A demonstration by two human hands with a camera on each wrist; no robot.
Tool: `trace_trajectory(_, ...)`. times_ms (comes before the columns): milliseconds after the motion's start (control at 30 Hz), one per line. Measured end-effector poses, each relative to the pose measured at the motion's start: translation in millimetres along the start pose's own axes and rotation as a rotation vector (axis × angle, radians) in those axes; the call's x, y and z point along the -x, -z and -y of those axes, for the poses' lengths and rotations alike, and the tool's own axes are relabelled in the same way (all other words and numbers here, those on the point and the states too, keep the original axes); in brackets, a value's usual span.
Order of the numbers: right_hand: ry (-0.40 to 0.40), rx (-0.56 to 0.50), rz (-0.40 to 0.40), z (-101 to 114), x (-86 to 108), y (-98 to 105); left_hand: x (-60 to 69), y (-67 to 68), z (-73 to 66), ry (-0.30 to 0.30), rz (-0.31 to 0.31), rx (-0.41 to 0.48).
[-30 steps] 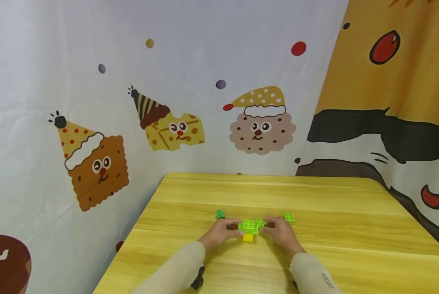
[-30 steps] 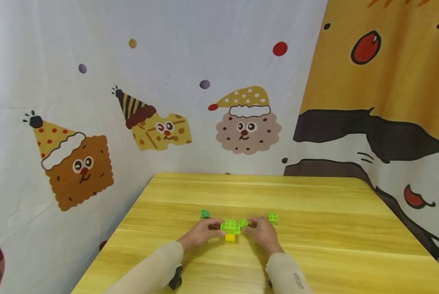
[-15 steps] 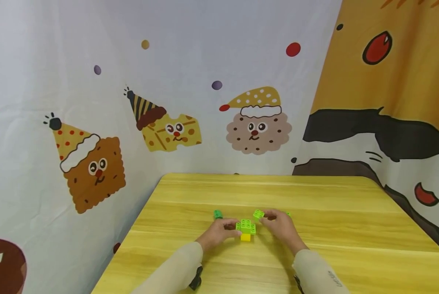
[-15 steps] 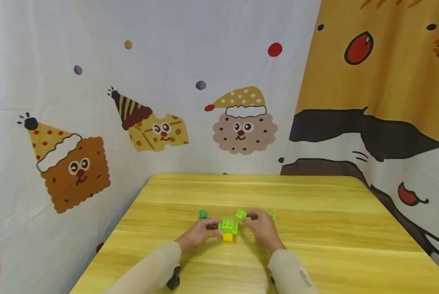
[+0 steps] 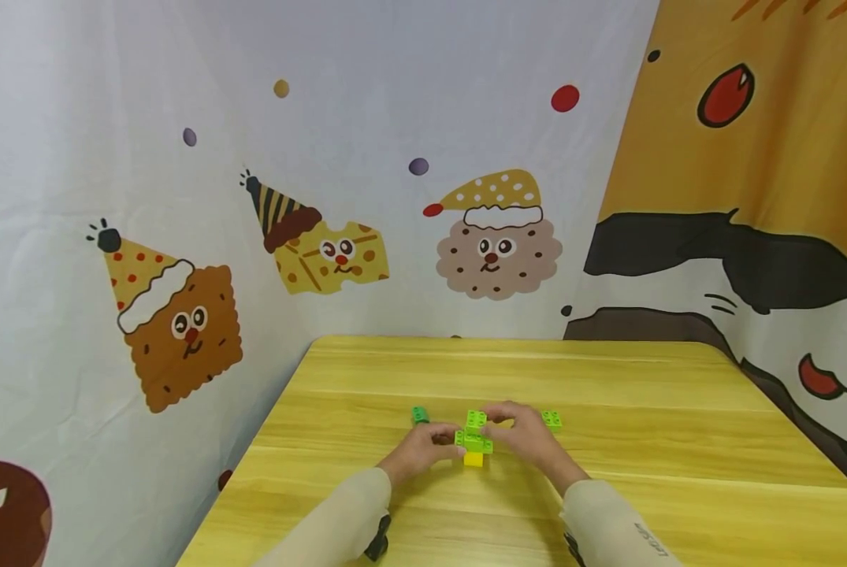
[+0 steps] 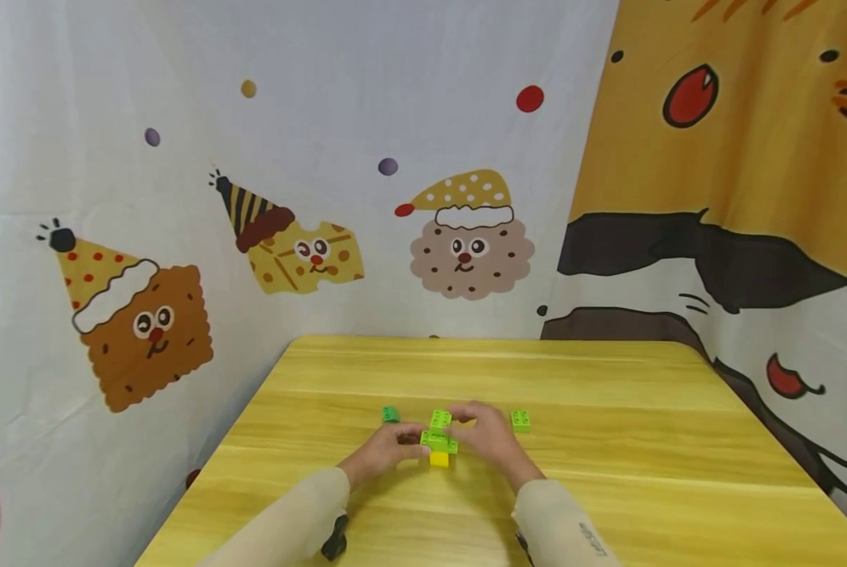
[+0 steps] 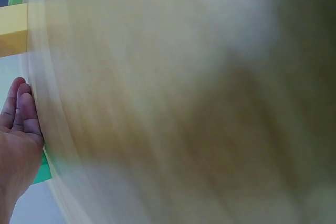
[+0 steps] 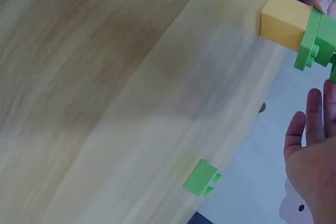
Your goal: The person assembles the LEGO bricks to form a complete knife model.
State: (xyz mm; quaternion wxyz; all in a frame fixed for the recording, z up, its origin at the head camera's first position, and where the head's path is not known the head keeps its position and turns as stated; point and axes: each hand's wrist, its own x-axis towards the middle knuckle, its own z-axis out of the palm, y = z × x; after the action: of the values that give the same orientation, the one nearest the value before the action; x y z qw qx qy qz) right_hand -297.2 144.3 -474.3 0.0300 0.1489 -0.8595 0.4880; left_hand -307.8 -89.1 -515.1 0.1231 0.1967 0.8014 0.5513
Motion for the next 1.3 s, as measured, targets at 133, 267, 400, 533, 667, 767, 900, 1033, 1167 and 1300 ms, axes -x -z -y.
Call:
trace_trajectory(133, 0.017, 0.032, 0.044, 5, 1.6, 0, 0.3, 0.9, -0.7, -0.004, 0.013, -0.014)
trace_trajectory(267, 0.031, 0.048, 0.064, 6, 2.2, 1, 1.0, 1.2, -1.4, -0.008, 0.012, -0.020)
trace_trajectory(400, 0.025, 0.051, 0.075, 6, 1.9, 0, 0.9, 1.9, -1.4, -0.004, 0.018, -0.023)
trace_trajectory(533, -0.008, 0.032, 0.074, 6, 2.8, -2, 0.2, 2.1, -1.0, 0.002, 0.027, -0.021)
trace_trajectory(667, -0.017, 0.028, 0.071, 6, 3.4, -3, 0.2, 2.0, -1.2, -0.004, 0.029, -0.019)
trace_trajectory(767, -0.006, 0.049, 0.071, 6, 3.1, -3, 0.8, 2.0, -1.9, -0.001, 0.026, -0.021)
trace_trajectory(900, 0.032, 0.109, 0.075, 8, 1.5, -1, 1.4, 1.3, -2.2, 0.005, 0.022, -0.019)
trace_trajectory(1033, 0.073, 0.175, 0.081, 11, 0.0, 0, 1.7, 1.0, -3.6, -0.006, 0.021, -0.007)
trace_trajectory(1167, 0.067, 0.199, 0.084, 12, 0.6, 0, 2.4, 0.9, -4.2, -0.018, 0.023, 0.000)
trace_trajectory(1300, 0.045, 0.176, 0.079, 12, 2.5, -2, 3.1, 0.8, -3.9, -0.019, 0.025, -0.006)
